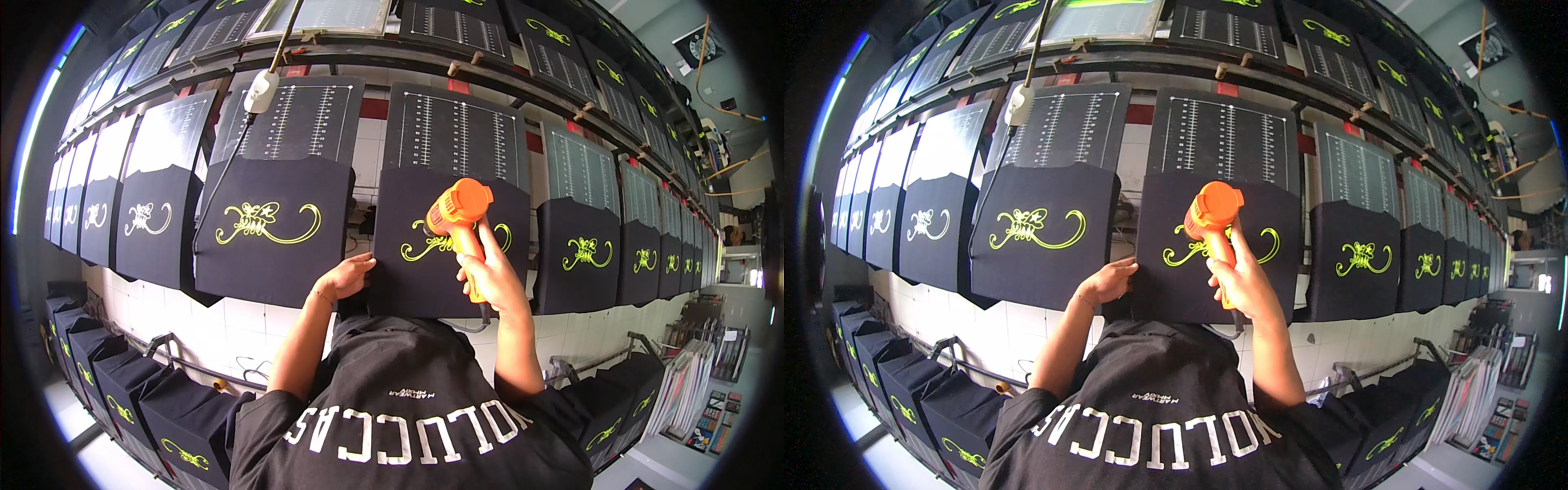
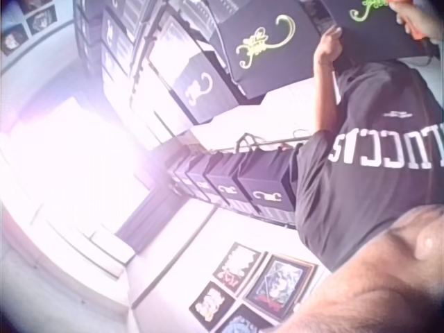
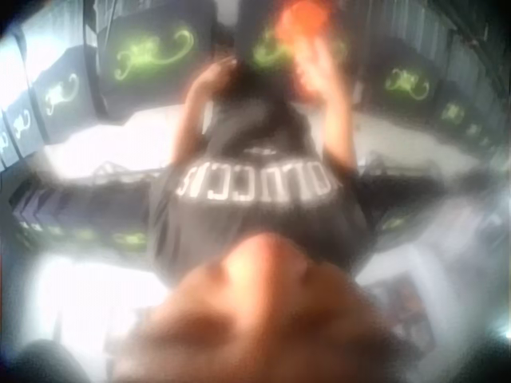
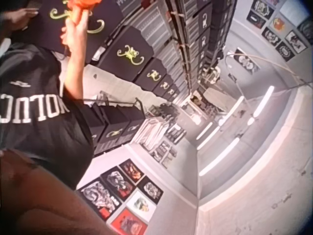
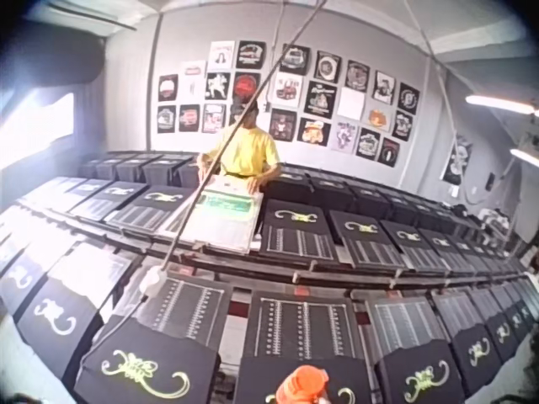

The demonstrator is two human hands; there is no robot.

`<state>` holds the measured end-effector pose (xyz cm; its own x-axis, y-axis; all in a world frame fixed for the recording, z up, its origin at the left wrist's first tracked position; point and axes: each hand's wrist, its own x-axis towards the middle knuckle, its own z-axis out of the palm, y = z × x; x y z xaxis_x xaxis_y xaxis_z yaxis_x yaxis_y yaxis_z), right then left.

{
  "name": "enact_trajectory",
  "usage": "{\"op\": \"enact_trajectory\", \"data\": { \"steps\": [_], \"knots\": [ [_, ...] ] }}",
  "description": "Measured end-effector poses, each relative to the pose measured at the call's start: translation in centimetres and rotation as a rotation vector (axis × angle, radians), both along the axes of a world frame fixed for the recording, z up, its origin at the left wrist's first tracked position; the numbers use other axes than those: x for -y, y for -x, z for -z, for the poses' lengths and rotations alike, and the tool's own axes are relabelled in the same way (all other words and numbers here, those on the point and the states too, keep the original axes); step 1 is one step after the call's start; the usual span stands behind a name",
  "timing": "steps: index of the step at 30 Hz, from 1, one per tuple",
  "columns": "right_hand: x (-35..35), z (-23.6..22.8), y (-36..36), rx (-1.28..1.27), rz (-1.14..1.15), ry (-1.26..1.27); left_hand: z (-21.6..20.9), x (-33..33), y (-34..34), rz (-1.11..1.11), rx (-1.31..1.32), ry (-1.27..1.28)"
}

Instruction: The person uses a heat gun to dry the ink on a series of black shirts mounted on printing boards, moving between different stations on a large multi-tiered rack.

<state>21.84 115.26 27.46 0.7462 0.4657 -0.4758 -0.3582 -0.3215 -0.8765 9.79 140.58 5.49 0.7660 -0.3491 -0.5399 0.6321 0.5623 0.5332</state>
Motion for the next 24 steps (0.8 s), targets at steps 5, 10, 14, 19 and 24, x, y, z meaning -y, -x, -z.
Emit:
{"op": "enact_trajectory", "data": {
  "steps": [5, 10, 14, 19, 24],
  "knots": [
    [-1.4, 0.0, -0.2, 0.018, -0.058, -0.014, -1.3, 0.2, -0.7, 0.078, -0.073, -0.075],
    [-2.4, -0.8, 0.0, -0.027, -0.095, -0.010, 0.9, -0.1, -0.3, 0.078, -0.095, -0.056],
    [-2.6, -0.7, -0.3, -0.007, -0.100, -0.003, 1.5, -0.1, -0.1, 0.077, -0.089, -0.078],
    [-2.0, -0.5, -0.5, 0.025, -0.045, 0.004, 0.2, -0.1, -0.5, 0.100, -0.075, -0.060],
    [-0.4, -0.8, -0.3, 0.036, 0.002, 0.068, -0.8, -0.1, -0.5, 0.113, -0.067, -0.089]
  ]
}}
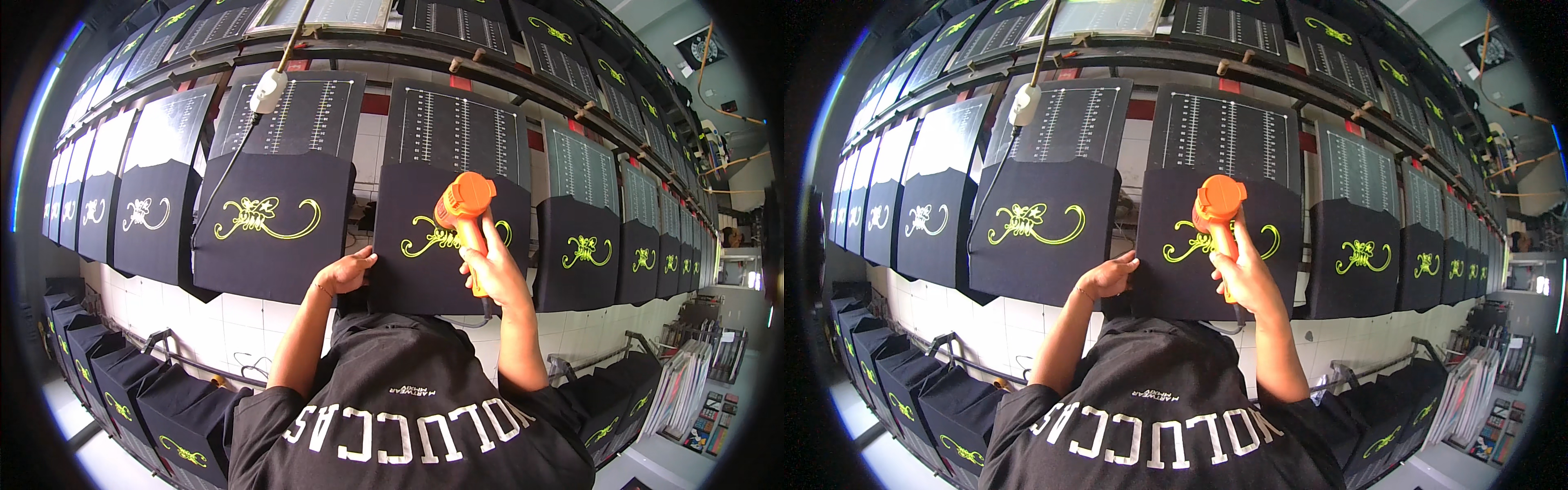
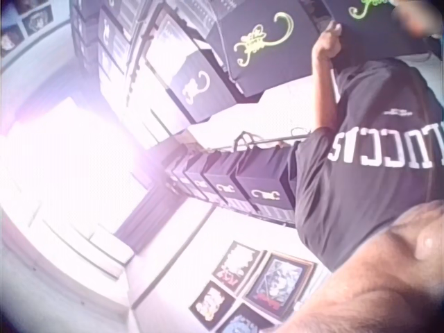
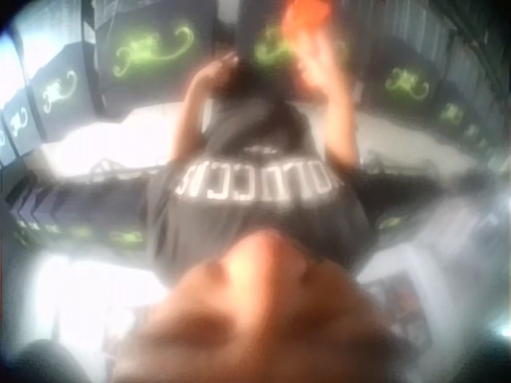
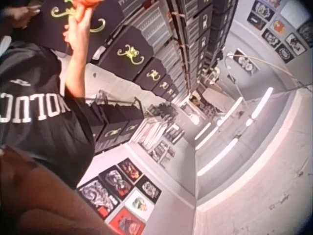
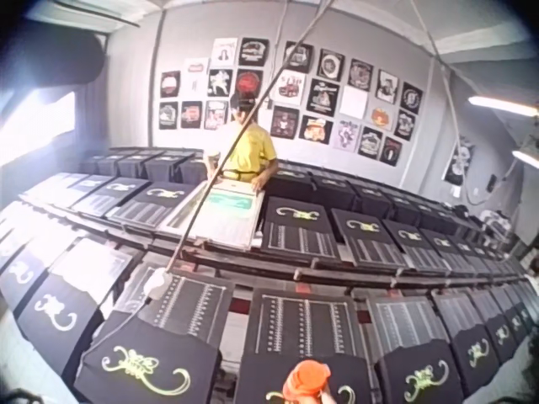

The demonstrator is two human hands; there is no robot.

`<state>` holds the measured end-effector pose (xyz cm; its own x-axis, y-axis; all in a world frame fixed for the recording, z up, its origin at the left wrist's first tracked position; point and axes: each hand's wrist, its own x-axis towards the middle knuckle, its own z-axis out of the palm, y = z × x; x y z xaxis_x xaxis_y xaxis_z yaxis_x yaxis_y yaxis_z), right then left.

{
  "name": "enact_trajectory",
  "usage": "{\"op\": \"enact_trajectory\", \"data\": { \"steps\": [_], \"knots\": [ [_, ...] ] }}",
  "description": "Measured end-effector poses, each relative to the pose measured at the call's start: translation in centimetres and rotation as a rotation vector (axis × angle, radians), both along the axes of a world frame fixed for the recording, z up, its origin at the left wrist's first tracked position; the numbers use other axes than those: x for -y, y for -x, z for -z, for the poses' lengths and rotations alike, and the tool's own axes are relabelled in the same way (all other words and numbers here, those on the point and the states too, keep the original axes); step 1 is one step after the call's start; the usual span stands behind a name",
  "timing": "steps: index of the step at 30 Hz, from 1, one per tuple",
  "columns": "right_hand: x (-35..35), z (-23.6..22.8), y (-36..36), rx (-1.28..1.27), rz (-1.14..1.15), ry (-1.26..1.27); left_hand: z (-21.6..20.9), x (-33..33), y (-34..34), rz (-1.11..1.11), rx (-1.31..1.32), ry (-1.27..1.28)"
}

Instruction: The person uses a heat gun to dry the ink on a series of black shirts mounted on printing boards, moving between different stations on a large multi-tiered rack.

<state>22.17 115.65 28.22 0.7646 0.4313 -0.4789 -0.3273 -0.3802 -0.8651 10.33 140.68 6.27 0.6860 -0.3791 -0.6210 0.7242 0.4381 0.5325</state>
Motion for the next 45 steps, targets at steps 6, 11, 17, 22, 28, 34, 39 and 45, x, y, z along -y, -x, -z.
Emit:
{"op": "enact_trajectory", "data": {
  "steps": [6, 11, 17, 22, 28, 34, 39, 45],
  "knots": [
    [2.2, 0.0, 1.0, -0.101, 0.024, -0.028, 0.7, 0.1, 0.0, -0.016, -0.008, 0.061],
    [1.9, 0.3, 1.7, -0.110, 0.012, -0.084, 0.3, 0.0, 0.0, -0.015, -0.003, 0.078],
    [1.6, 0.1, 2.1, -0.085, 0.011, -0.075, 0.2, 0.1, 0.0, -0.027, 0.014, 0.017],
    [4.2, 0.4, 2.2, -0.045, 0.137, 0.035, -0.8, 0.2, -0.1, -0.013, 0.004, 0.008],
    [5.0, 0.2, 3.1, -0.093, 0.164, 0.012, -0.7, 0.0, 0.0, -0.025, -0.015, 0.064],
    [2.7, 0.0, 3.6, -0.101, 0.099, -0.072, -0.1, 0.1, 0.2, -0.035, 0.035, 0.052],
    [2.2, -0.1, 3.5, -0.138, 0.030, -0.072, -0.5, 0.4, 0.2, -0.051, 0.009, 0.010],
    [1.5, -0.6, 4.1, -0.163, -0.040, -0.038, -0.4, 0.3, 0.3, -0.043, 0.003, -0.003]
  ]
}}
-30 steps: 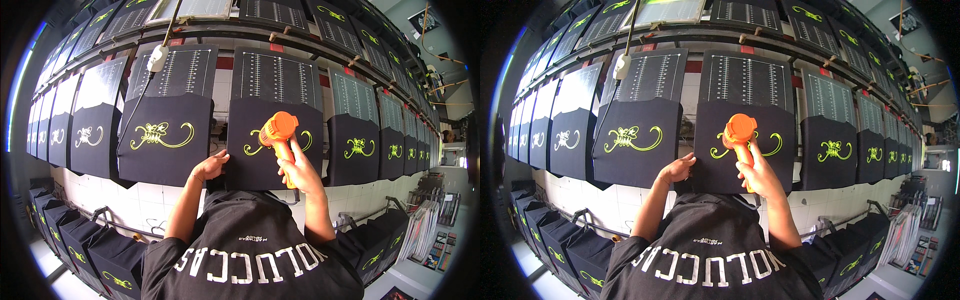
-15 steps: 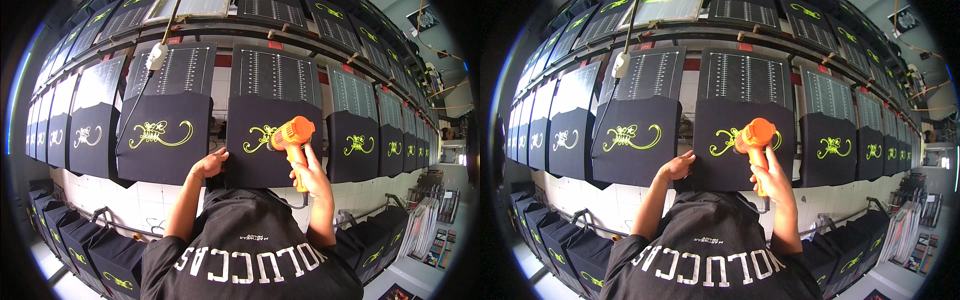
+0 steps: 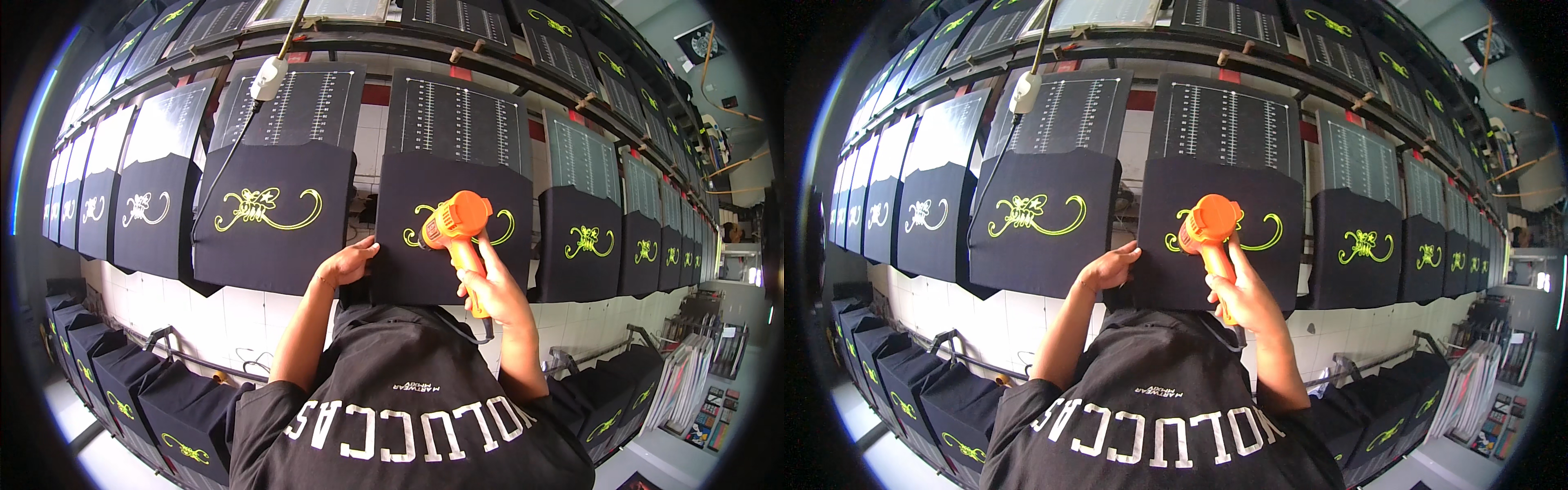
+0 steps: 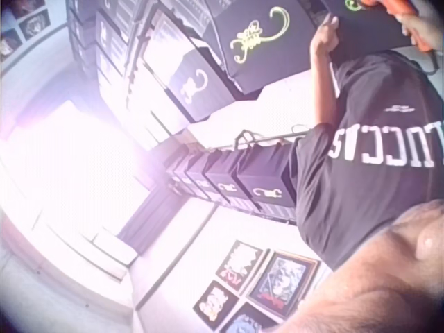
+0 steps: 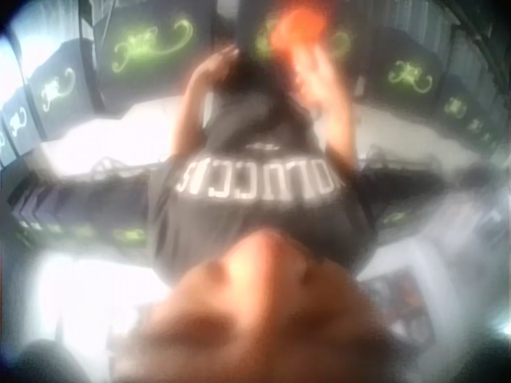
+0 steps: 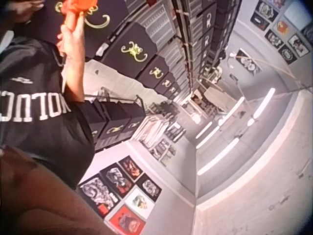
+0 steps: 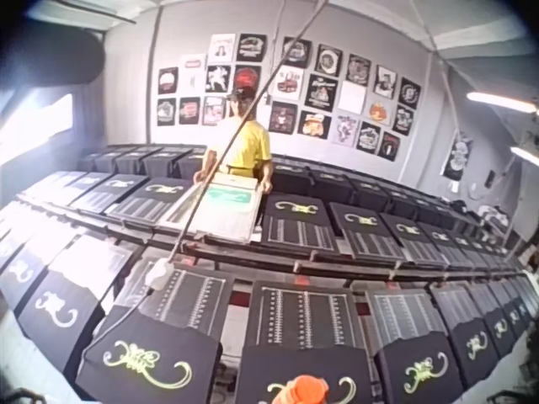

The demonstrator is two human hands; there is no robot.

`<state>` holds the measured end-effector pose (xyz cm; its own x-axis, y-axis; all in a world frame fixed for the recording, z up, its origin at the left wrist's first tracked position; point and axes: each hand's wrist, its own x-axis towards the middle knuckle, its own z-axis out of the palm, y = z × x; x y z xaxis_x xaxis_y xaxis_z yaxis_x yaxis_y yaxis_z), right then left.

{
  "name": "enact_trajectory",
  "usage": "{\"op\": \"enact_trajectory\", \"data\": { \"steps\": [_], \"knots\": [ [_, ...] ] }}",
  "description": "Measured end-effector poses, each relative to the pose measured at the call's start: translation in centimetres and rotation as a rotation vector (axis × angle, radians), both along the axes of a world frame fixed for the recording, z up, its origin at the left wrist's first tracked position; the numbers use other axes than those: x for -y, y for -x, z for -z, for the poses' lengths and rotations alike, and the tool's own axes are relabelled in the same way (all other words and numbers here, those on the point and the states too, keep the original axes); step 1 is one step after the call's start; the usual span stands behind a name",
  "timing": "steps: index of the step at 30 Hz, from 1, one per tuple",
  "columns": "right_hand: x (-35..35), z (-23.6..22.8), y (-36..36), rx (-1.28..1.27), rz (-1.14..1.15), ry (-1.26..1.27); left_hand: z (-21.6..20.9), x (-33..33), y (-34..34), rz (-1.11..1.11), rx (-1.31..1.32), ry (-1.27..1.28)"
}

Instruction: The person uses a heat gun to dry the ink on a series of black shirts mounted on printing boards, moving between different stations on a large multi-tiered rack.

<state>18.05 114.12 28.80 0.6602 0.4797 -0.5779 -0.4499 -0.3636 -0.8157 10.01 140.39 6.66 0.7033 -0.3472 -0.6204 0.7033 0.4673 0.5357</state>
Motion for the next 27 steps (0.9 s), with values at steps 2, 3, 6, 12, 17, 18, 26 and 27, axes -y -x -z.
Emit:
{"op": "enact_trajectory", "data": {
  "steps": [2, 3, 6, 12, 17, 18, 26, 27],
  "knots": [
    [-0.4, 0.2, 0.6, 0.058, -0.025, 0.010, -1.3, 0.1, -0.4, 0.018, 0.000, 0.007],
    [-0.4, 0.3, 0.6, 0.030, -0.036, -0.006, -1.7, 0.0, -0.3, 0.022, -0.001, 0.008],
    [-0.6, 0.0, 0.5, -0.019, -0.061, -0.037, -1.4, -0.1, 0.0, -0.004, -0.002, 0.017],
    [-1.8, 0.3, 0.7, 0.008, -0.091, -0.012, 0.4, -0.1, 0.1, -0.012, 0.061, 0.042],
    [-2.4, 0.5, 0.3, 0.011, -0.118, -0.032, 1.1, 0.0, 0.3, -0.006, 0.028, -0.051],
    [-2.5, 0.7, 0.2, 0.021, -0.122, -0.028, -0.7, 0.1, 0.1, 0.003, 0.017, -0.090],
    [-3.4, 0.8, -0.1, 0.023, -0.120, -0.078, 0.4, -0.2, 1.3, 0.058, 0.093, -0.440],
    [-3.3, 1.0, -0.3, 0.026, -0.123, -0.097, 0.8, -0.8, 0.6, 0.146, 0.124, -0.421]
  ]
}}
